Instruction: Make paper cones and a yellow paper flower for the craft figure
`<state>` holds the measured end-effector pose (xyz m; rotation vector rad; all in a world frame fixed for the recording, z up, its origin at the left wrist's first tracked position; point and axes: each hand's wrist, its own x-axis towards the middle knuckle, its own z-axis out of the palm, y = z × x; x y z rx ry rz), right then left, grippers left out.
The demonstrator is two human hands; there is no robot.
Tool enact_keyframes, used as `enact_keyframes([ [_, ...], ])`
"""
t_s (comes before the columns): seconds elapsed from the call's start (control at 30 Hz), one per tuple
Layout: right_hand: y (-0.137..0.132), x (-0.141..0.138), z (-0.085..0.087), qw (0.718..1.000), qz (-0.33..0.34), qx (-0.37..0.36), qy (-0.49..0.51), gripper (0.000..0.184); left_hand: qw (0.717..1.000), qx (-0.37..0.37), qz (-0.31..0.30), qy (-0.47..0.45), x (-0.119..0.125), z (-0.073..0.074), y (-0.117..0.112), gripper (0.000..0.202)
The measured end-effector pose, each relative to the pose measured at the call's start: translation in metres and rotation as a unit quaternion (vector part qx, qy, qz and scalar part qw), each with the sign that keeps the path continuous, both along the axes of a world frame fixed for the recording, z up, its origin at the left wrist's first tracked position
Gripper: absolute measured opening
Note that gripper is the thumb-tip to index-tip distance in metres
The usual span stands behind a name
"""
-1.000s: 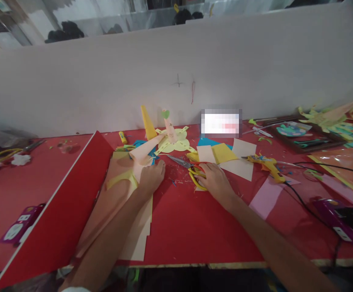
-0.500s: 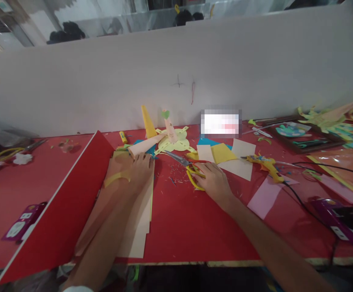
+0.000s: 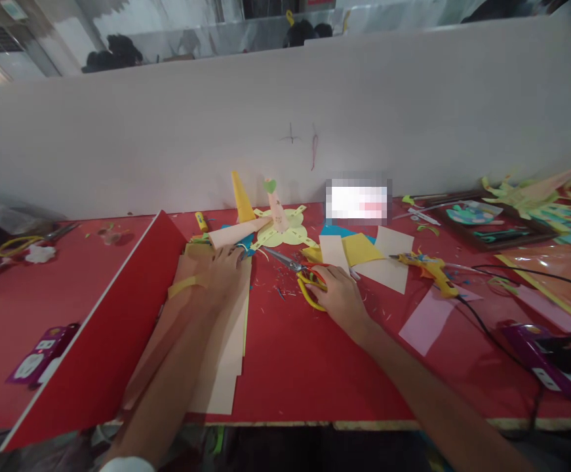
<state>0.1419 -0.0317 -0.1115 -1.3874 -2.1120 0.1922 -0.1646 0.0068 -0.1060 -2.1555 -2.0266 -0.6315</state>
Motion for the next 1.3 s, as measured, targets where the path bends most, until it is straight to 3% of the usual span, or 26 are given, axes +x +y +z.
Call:
enact_keyframes([
  [0.3,-0.002,-0.008,0.001,1.0,0.009,-0.018,-0.023,0.025,0.999,0.003,0.025,-0.03,0.007,0.003,0.001,0.012],
  [0.57,0.004,-0.006,-0.005,0.999,-0.012,-0.018,-0.039,0.028,0.999,-0.021,0.003,0.034,0.012,0.003,-0.001,0.039],
  [0.83,0.005,-0.006,-0.001,0.997,-0.034,-0.015,-0.071,0.029,1.0,-0.005,-0.005,0.003,0.017,0.002,-0.003,0.042],
  [0.93,0.003,-0.004,0.005,0.997,-0.033,0.0,-0.066,0.033,0.999,-0.045,-0.016,0.017,0.02,0.001,-0.003,0.051],
  [1.07,0.002,-0.003,0.007,0.999,-0.02,0.019,-0.018,0.034,0.993,-0.101,-0.006,0.054,0.027,0.008,-0.006,0.058],
  [1.3,0.002,-0.006,0.003,1.0,0.012,0.021,0.011,0.023,0.987,-0.119,-0.035,0.097,0.03,0.023,-0.013,0.06],
])
